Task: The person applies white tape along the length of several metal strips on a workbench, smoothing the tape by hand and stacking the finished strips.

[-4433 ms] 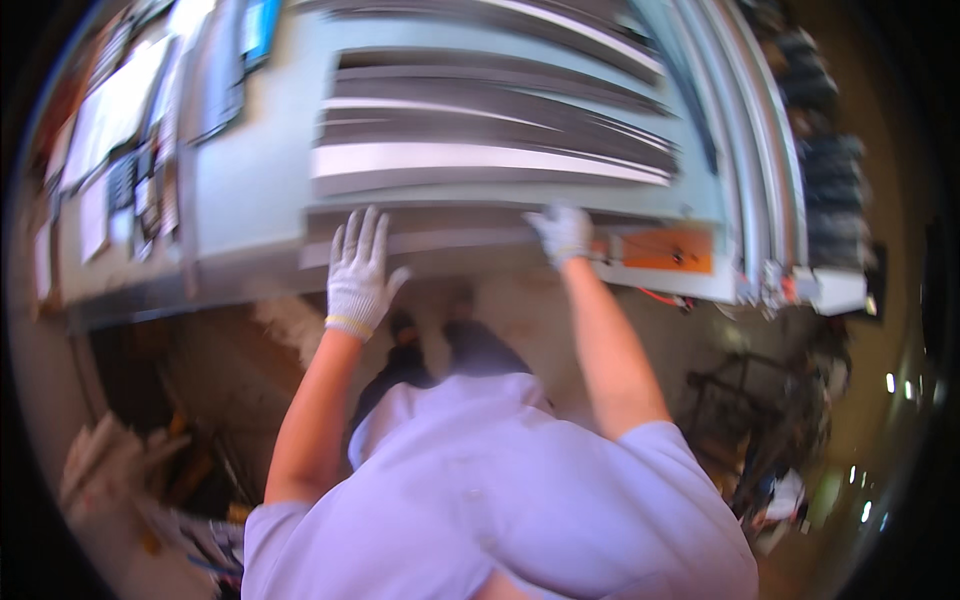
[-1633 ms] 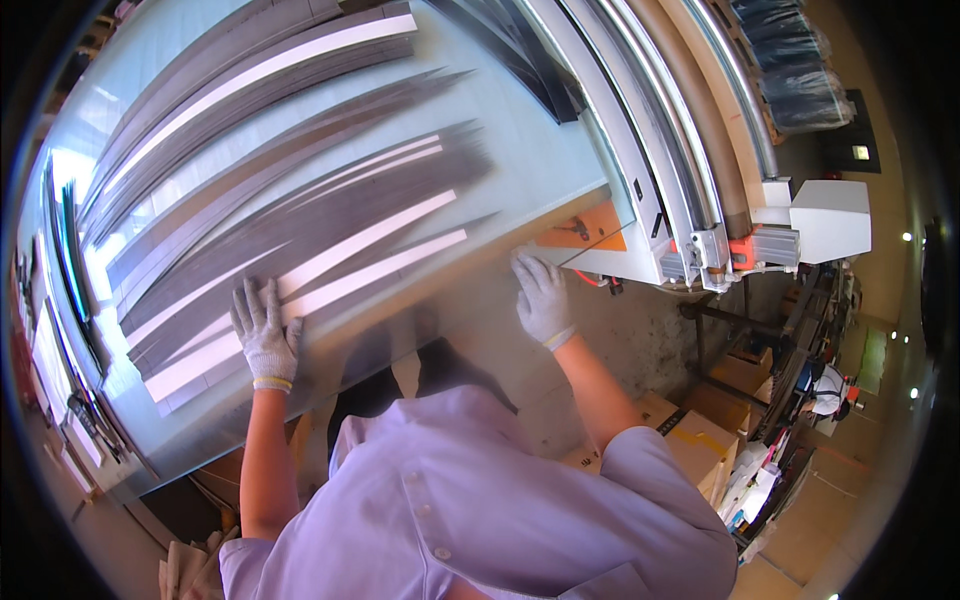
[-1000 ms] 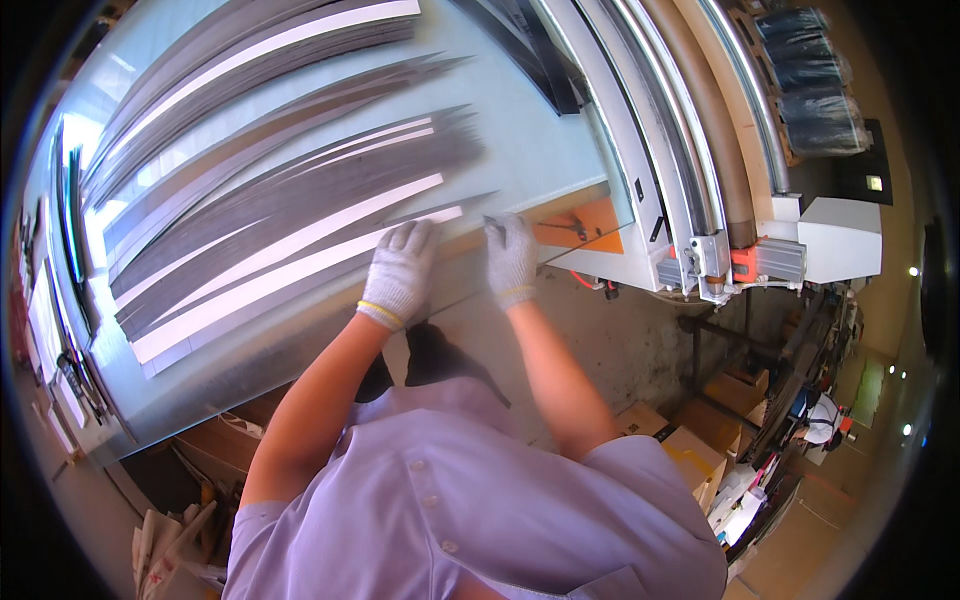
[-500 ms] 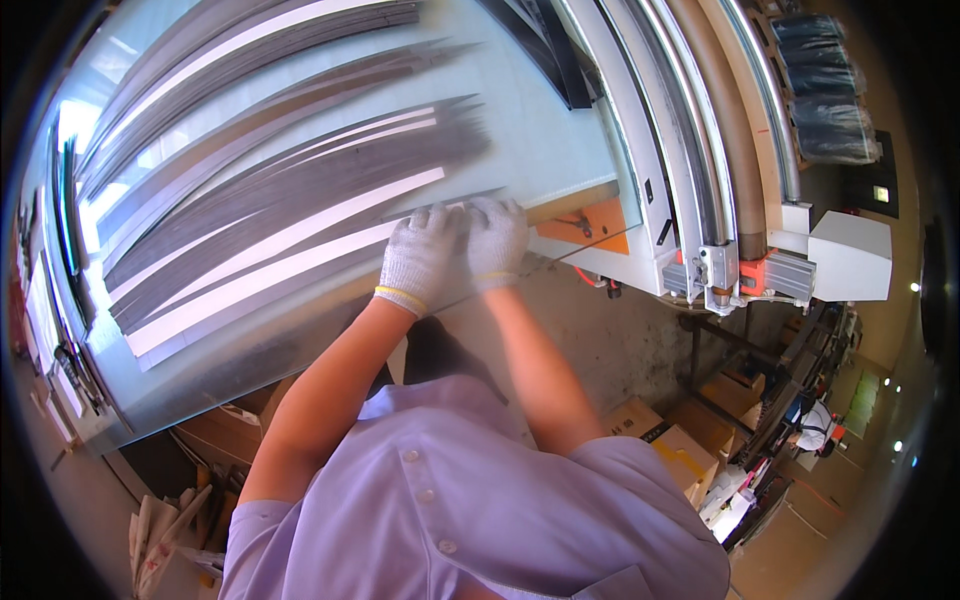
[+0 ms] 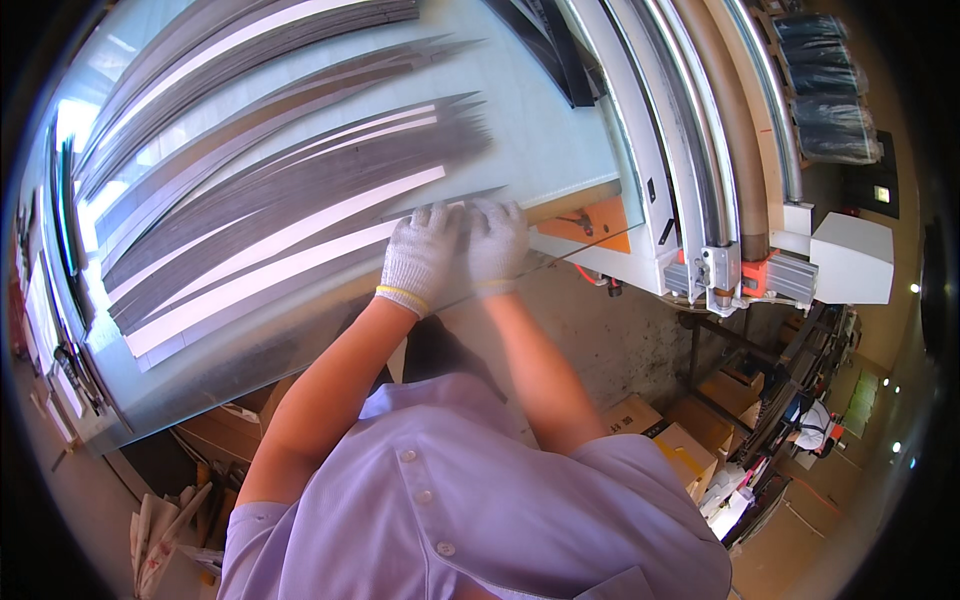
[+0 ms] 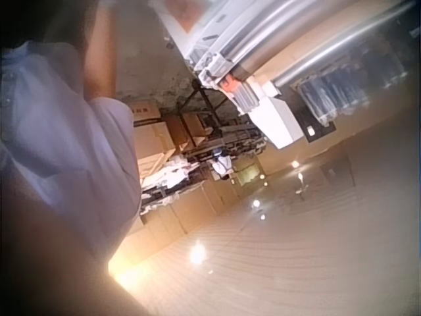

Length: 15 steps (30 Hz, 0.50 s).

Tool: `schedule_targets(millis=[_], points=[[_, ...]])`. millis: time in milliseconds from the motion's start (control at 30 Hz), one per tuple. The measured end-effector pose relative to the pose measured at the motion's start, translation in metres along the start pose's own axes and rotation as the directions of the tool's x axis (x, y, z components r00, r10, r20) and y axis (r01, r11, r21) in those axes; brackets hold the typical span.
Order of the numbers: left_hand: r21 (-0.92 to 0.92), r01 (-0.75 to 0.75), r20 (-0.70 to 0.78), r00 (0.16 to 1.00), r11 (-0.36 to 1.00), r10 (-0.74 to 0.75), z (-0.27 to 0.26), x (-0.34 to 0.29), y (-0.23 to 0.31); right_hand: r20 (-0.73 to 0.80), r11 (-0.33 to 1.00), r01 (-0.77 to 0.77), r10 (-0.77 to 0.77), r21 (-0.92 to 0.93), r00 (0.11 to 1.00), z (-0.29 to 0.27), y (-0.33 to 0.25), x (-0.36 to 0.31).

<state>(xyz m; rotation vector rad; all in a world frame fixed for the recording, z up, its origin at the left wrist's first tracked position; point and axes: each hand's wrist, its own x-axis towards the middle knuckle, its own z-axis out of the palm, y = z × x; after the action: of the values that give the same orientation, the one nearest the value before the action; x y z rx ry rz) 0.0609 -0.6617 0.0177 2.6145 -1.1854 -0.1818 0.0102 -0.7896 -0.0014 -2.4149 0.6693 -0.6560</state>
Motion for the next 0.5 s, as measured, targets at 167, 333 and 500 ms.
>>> schedule_targets(millis=[167, 333, 500], points=[[-0.010, 0.007, -0.006, 1.000, 1.000, -0.007, -0.0030, -0.0002, 0.0016, 0.046, 0.999, 0.034, -0.034, 0.001, 0.998, -0.0055, 0.0009, -0.0006], [-0.001, -0.001, 0.002, 1.000, 1.000, 0.001, -0.0015, -0.0006, 0.0001, 0.000, 0.998, 0.028, -0.028, -0.058, 1.000, -0.0006, 0.0042, 0.0011], [-0.017, 0.009, 0.034, 0.999, 1.000, -0.009, -0.0063, -0.0002, 0.0013, 0.015, 1.000, 0.016, -0.016, 0.017, 1.000, -0.0034, 0.0042, 0.0015]])
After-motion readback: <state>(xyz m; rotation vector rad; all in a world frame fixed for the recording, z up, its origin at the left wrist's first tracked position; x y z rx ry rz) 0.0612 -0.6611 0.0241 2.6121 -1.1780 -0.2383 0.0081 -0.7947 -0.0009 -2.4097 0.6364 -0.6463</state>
